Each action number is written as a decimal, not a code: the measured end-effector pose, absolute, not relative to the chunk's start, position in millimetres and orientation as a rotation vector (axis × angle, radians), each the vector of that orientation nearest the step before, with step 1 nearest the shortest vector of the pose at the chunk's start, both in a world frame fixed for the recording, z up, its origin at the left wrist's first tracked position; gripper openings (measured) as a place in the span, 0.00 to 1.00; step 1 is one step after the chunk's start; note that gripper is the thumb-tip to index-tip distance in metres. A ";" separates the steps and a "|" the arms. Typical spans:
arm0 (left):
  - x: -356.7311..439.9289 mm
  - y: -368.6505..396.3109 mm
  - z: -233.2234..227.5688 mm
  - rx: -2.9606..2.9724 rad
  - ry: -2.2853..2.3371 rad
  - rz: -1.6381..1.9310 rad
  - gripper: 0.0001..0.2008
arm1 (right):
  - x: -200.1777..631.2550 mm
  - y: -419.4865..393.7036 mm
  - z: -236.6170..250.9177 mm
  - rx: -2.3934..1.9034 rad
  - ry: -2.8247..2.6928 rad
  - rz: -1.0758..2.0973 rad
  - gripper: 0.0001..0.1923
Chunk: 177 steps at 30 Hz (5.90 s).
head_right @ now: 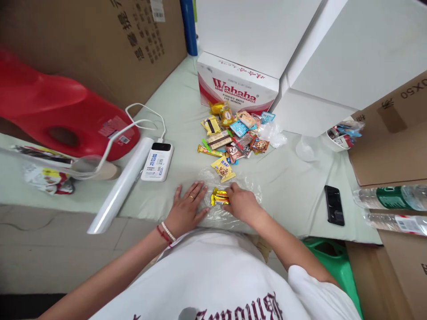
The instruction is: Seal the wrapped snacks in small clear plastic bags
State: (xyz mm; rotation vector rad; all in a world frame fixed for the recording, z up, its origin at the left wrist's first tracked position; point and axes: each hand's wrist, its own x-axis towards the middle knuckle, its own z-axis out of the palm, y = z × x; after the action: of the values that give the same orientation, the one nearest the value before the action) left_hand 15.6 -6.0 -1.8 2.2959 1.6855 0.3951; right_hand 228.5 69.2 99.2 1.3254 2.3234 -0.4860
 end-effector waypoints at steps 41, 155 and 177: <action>-35.2 -31.4 -2.3 2.420 1.398 0.599 0.12 | 343.7 -25.6 36.7 1.493 2.950 -0.720 0.16; 49.9 23.3 36.4 1.876 1.668 0.590 0.11 | 239.7 30.1 37.3 1.322 2.840 -0.562 0.29; 52.3 34.6 59.0 0.912 1.424 0.889 0.21 | 257.6 21.7 -2.3 1.361 3.023 -0.466 0.22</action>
State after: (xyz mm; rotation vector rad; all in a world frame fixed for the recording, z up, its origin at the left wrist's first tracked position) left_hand 52.3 34.6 59.0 0.9121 1.4240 0.8889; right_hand 257.6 21.7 -2.3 1.3609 3.0235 -0.4663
